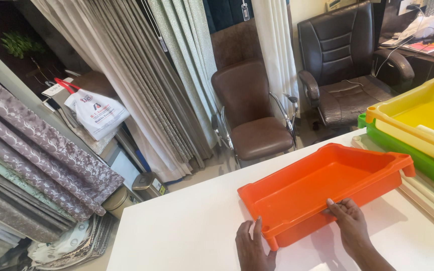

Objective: The person assembles a small orange plastic tray by inserting white cylindrical legs into its corner sockets. They flip the tray to access different sides and continue inserting legs until all four are attached.

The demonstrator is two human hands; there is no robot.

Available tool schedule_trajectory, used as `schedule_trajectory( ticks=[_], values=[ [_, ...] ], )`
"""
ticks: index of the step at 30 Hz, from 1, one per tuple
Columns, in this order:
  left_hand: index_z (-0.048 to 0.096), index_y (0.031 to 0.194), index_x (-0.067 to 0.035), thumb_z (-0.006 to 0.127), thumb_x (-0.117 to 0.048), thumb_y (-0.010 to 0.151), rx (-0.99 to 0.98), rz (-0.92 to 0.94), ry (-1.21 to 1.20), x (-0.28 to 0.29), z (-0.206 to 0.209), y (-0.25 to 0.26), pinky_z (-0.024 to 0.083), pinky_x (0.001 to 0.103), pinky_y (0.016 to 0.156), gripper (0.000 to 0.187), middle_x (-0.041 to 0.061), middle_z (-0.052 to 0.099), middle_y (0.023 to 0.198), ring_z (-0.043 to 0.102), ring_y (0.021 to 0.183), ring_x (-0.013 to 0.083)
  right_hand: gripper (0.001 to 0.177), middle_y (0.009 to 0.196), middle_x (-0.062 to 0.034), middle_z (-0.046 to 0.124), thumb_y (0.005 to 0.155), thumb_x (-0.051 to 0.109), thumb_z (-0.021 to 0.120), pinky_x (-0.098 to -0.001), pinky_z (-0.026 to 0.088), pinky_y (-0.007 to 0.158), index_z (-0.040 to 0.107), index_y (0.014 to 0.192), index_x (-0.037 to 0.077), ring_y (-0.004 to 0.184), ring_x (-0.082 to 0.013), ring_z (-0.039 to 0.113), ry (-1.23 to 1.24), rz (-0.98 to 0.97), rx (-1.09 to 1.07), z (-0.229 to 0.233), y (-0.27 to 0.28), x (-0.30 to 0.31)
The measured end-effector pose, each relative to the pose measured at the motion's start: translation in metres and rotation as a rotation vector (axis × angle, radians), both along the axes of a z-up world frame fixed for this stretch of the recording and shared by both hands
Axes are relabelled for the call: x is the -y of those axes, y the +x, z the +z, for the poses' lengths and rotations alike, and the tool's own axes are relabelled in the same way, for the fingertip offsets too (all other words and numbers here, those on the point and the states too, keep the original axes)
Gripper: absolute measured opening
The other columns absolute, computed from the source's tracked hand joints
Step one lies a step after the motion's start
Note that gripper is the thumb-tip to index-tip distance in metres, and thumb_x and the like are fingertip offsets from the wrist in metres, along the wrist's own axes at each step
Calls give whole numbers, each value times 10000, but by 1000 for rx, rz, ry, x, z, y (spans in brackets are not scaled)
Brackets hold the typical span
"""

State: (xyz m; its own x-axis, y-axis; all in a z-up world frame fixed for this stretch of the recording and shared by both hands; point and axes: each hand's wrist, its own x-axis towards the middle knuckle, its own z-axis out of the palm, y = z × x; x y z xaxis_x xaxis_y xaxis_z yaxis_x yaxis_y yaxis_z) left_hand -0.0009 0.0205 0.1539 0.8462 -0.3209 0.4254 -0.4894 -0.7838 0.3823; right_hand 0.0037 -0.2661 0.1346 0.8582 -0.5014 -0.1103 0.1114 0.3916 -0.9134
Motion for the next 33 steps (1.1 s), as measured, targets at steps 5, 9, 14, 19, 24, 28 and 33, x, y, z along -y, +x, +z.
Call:
schedule_trajectory(
  ticks=[5, 9, 14, 19, 24, 28, 33],
  values=[
    [390, 1532, -123, 954, -137, 665, 337, -242, -26, 4, 23, 6, 480, 594, 1057, 1034, 151, 476, 1385, 496, 1359, 373, 217, 960, -95, 673, 978, 170, 670, -365, 441, 1014, 565, 1099, 24, 959, -194, 668, -64, -27, 27, 23, 8, 2],
    [430, 1477, -136, 937, -149, 689, 130, -277, -184, 17, 44, 8, 613, 429, 828, 937, 180, 475, 1330, 533, 1274, 375, 329, 1059, -105, 690, 969, 145, 661, -378, 436, 1009, 575, 1228, -39, 991, -185, 670, -115, -5, 66, 52, 15, 5],
    [428, 1389, -96, 935, -225, 666, 102, -219, -309, 39, 85, 1, 579, 448, 776, 893, 157, 528, 1257, 567, 1151, 349, 569, 1193, -127, 716, 957, 169, 634, -333, 394, 1123, 484, 1466, -37, 1186, -186, 643, -37, 40, 142, 92, 17, 8],
    [431, 1353, -121, 928, -274, 659, -103, -21, -388, 54, 133, -4, 556, 437, 845, 867, 100, 572, 1212, 591, 1128, 304, 704, 1509, -111, 494, 908, 226, 669, -407, 344, 1178, 427, 1532, 6, 1424, -201, 440, -274, -40, 264, 110, 3, -9],
    [491, 1337, -132, 895, -242, 629, -186, 95, -607, 59, 165, -9, 578, 397, 871, 823, 71, 660, 1188, 688, 1066, 267, 911, 1642, -88, 308, 772, 275, 764, -427, 239, 1190, 338, 1560, 106, 1528, -222, 274, -694, 20, 135, 97, -10, -30],
    [438, 1306, -114, 887, -218, 611, -336, 114, -778, 57, 169, -5, 594, 350, 871, 834, 86, 695, 1150, 726, 1022, 219, 1069, 1655, -116, 249, 712, 368, 834, -423, 242, 1194, 265, 1572, 88, 1535, -272, 227, -961, 103, 97, 58, -12, -42],
    [413, 1188, -90, 893, -176, 667, -404, 91, -1003, 50, 146, 8, 591, 335, 856, 714, 123, 676, 1084, 704, 977, 211, 1084, 1649, -157, 271, 722, 537, 797, -429, 276, 1195, 292, 1560, 70, 1529, -301, 261, -1025, 49, -132, -15, -4, -25]
  ],
)
